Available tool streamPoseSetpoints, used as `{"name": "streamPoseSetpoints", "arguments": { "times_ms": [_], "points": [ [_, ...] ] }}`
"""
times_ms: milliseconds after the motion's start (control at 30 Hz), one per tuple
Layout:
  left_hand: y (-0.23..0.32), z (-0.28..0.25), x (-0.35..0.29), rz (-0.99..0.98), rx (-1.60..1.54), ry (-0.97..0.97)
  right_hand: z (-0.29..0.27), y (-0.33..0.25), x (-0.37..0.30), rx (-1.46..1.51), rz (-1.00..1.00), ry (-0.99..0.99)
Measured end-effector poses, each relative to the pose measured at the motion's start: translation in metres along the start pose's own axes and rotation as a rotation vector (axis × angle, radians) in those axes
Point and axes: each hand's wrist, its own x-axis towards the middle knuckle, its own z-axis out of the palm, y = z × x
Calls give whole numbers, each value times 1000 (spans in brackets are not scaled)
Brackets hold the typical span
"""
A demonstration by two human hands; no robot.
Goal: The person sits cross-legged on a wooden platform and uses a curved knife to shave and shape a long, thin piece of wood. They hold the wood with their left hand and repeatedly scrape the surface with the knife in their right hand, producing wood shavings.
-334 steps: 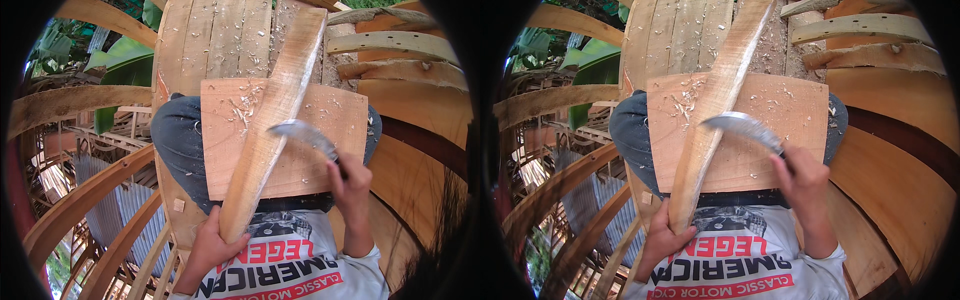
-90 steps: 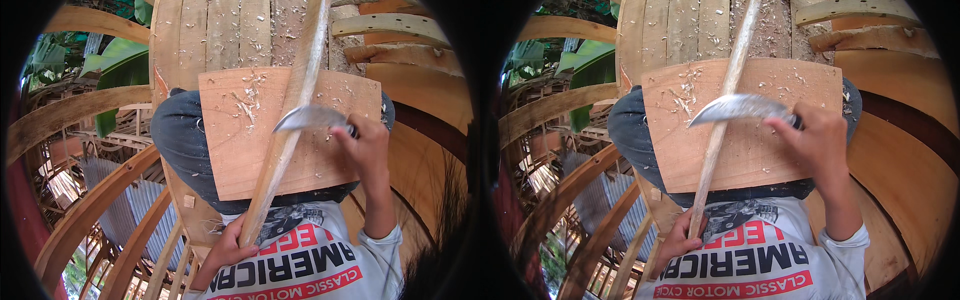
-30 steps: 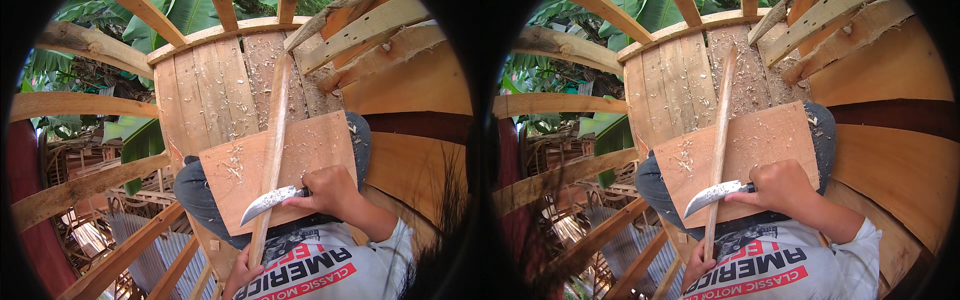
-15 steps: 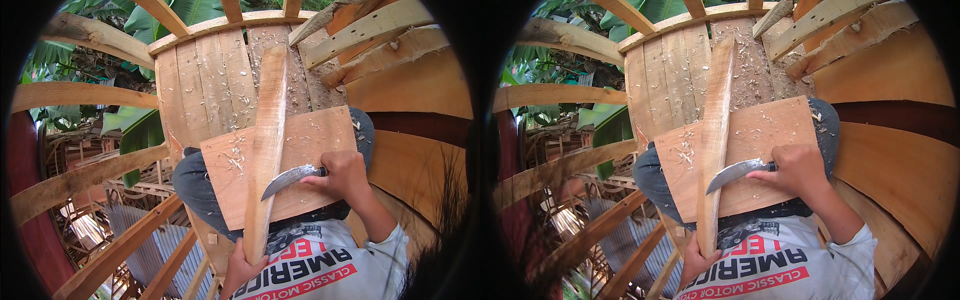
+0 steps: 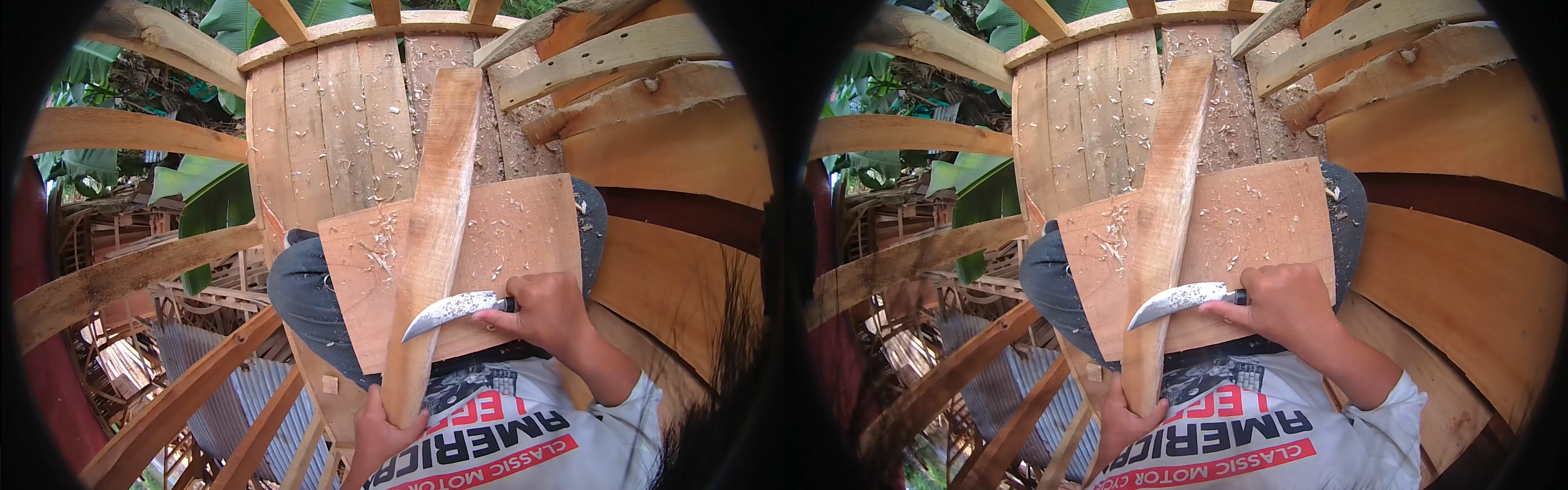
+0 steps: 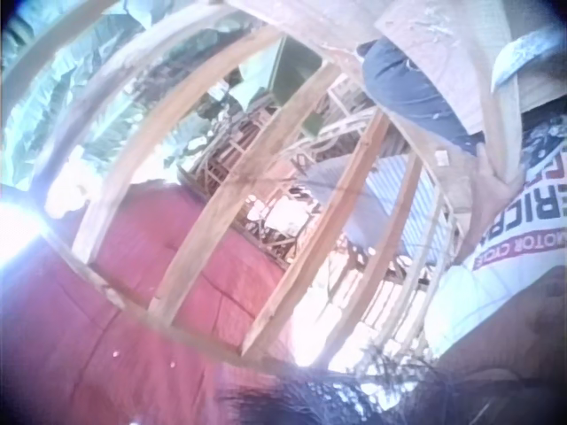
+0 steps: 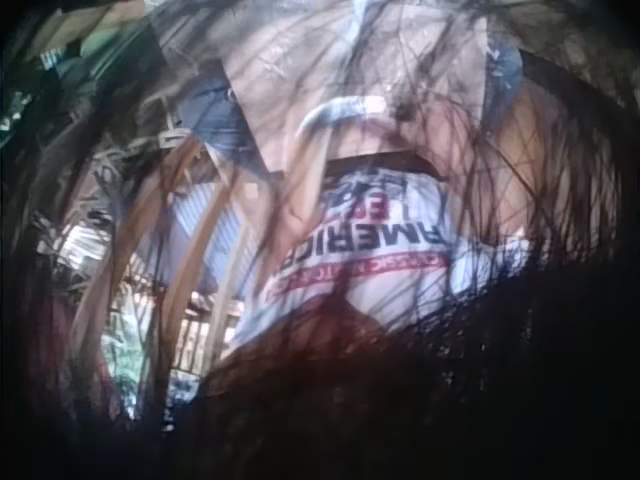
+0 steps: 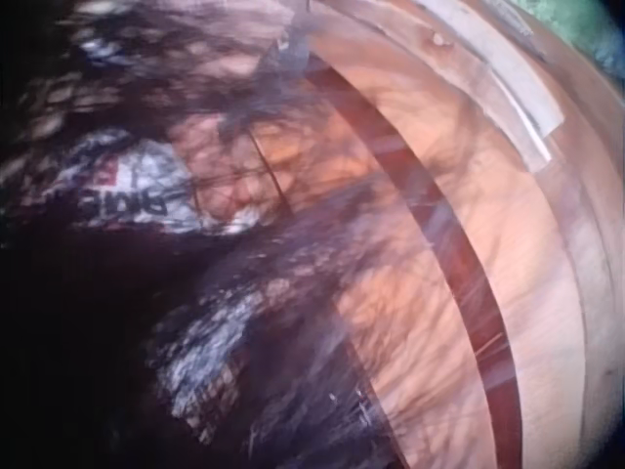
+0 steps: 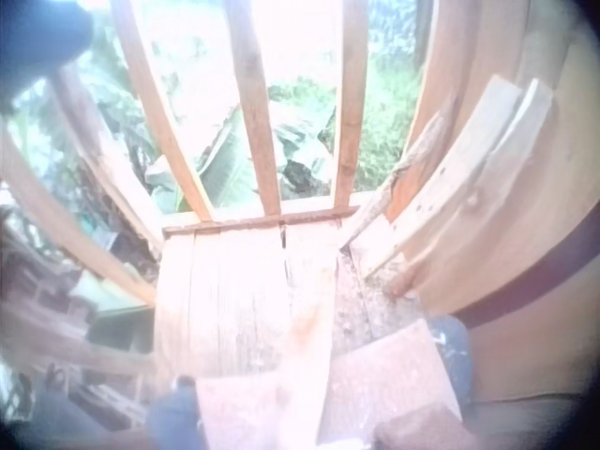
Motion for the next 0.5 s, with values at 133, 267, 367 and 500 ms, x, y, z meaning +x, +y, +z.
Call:
{"name": "streamPoseSetpoints", "arguments": {
  "times_ms": [133,267,367,500],
  "points": [
    [6,-4,-1,22,68,-19,9,6,5,4,-32,47],
    [10,-2,2,12,85,-31,2,6,16,-81,-44,86],
    [5,0,2,46,100,-26,1,7,20,-104,-48,98],
    [5,0,5,76,125,-16,2,11,24,-113,-65,119]
  ]
}}
